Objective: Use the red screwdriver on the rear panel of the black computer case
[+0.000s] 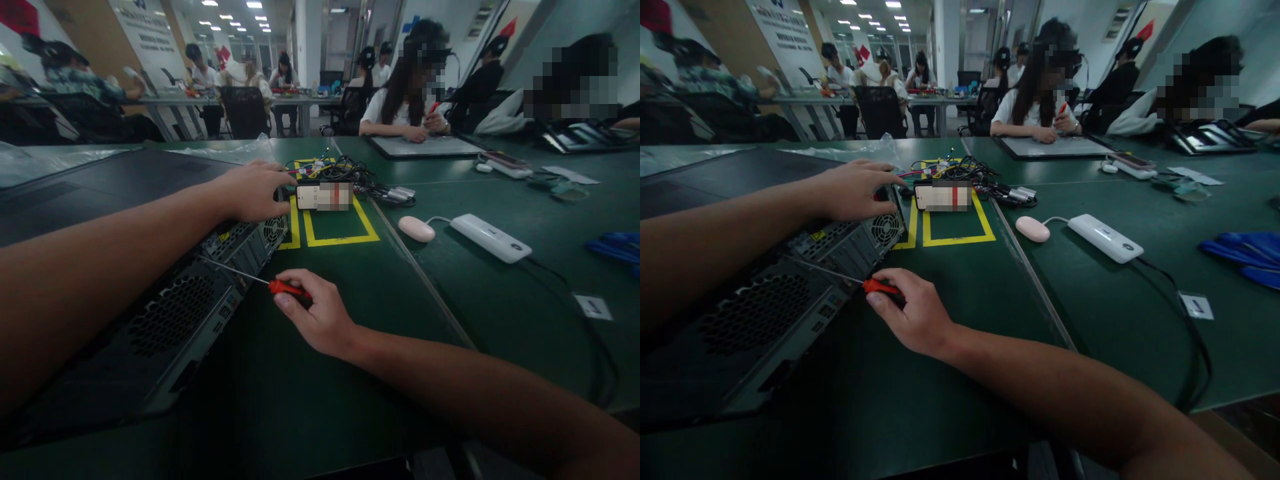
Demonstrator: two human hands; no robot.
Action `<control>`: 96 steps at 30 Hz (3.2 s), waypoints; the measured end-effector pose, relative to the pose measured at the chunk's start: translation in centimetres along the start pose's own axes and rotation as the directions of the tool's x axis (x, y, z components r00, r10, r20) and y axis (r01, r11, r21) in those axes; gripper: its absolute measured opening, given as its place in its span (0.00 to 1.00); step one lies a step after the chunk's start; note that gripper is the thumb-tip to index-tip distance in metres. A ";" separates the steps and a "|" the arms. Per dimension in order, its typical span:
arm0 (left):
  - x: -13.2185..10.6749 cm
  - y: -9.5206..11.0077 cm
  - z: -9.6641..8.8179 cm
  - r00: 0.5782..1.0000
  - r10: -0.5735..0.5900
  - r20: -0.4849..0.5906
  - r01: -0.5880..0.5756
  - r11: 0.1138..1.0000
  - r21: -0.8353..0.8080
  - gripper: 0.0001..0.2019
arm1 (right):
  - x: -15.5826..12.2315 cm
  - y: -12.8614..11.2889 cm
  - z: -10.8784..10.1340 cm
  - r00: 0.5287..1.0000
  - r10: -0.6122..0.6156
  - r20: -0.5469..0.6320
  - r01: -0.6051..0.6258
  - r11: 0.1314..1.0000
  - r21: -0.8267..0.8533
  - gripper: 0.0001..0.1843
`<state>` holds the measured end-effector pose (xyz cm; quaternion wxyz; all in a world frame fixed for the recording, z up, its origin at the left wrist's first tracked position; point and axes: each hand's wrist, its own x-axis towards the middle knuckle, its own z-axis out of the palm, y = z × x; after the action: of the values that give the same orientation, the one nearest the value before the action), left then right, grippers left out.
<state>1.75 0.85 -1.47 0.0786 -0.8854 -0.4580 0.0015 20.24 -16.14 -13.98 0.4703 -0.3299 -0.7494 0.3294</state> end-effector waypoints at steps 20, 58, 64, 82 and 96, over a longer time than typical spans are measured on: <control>-0.2 -0.1 0.0 1.000 0.016 0.022 -0.017 0.998 0.063 0.35 | 0.2 0.2 -0.1 0.998 -0.054 -0.033 0.054 0.998 -0.010 0.08; -0.2 0.0 -0.1 1.000 0.024 0.003 -0.024 1.000 0.011 0.34 | 0.0 0.1 0.1 0.999 0.037 0.002 -0.038 0.998 0.051 0.09; -0.4 0.5 -0.5 1.000 0.001 0.016 -0.002 0.999 0.043 0.33 | 0.1 0.1 0.1 1.000 0.012 -0.014 -0.011 0.999 0.051 0.09; -0.3 0.1 -0.1 1.000 0.023 -0.007 -0.023 0.999 0.036 0.33 | 0.0 -0.1 -0.2 0.999 -0.055 0.000 0.055 0.998 -0.040 0.13; -0.4 0.4 -0.3 1.000 0.016 0.004 -0.016 0.999 0.042 0.34 | 0.0 -0.2 0.0 1.000 0.025 -0.001 -0.025 0.999 -0.024 0.09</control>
<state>1.85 0.31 -1.20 0.0961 -0.8872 -0.4510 0.0133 20.23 -16.28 -13.83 0.4623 -0.3448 -0.7490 0.3261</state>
